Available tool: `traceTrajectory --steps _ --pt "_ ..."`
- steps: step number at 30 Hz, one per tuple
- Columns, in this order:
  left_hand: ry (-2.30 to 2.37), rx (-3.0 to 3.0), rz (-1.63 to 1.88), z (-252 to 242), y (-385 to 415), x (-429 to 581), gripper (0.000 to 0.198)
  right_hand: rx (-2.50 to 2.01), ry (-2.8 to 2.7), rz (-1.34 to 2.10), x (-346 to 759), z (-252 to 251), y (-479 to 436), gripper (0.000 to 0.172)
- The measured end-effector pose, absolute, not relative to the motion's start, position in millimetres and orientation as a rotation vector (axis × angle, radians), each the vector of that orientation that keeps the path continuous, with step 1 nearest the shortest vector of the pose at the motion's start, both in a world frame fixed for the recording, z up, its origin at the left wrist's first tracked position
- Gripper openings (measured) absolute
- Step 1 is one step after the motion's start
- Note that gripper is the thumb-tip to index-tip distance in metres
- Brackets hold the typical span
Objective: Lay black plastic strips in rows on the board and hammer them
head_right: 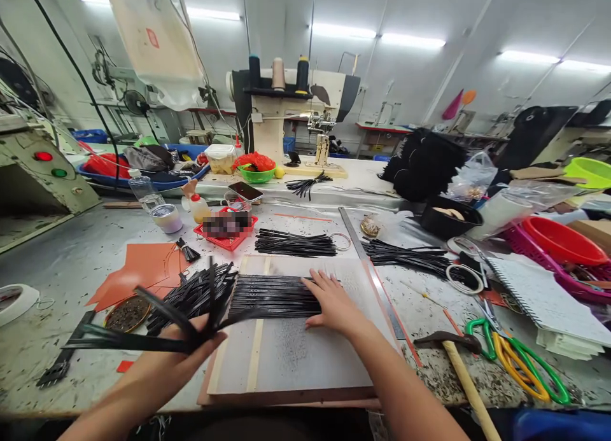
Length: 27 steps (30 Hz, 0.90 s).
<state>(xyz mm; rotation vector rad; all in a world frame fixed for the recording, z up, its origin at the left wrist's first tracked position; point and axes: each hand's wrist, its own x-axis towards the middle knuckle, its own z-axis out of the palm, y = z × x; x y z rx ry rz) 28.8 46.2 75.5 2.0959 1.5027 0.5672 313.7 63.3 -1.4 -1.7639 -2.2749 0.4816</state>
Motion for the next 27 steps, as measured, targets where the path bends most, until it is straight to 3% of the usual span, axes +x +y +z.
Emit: traceTrajectory --steps 1,3,6,9,14,16,24,27 --pt "1.372 2.262 0.439 80 52 43 0.021 -1.776 -2.301 0.507 322 0 71 0.078" --pt "1.247 2.587 0.150 84 64 75 0.016 -1.706 -2.364 0.561 329 2 79 0.055" --pt "1.150 2.740 0.050 71 85 121 0.015 -1.632 -2.412 0.501 323 5 75 0.024" --pt "1.088 2.790 -0.020 45 106 148 0.013 -1.704 -2.382 0.372 313 6 70 0.027" --pt "1.131 2.777 -0.096 13 122 151 0.049 -1.684 -2.446 0.365 307 3 81 0.017" --pt "1.157 2.761 -0.109 9 123 149 0.054 -1.672 -2.470 0.372 307 7 84 0.019" --pt "1.314 2.682 -0.070 7 126 142 0.050 -1.335 -2.329 0.879 321 48 87 0.024" --pt "1.321 2.685 -0.058 8 127 137 0.035 -1.415 -2.151 0.799 322 47 110 0.035"
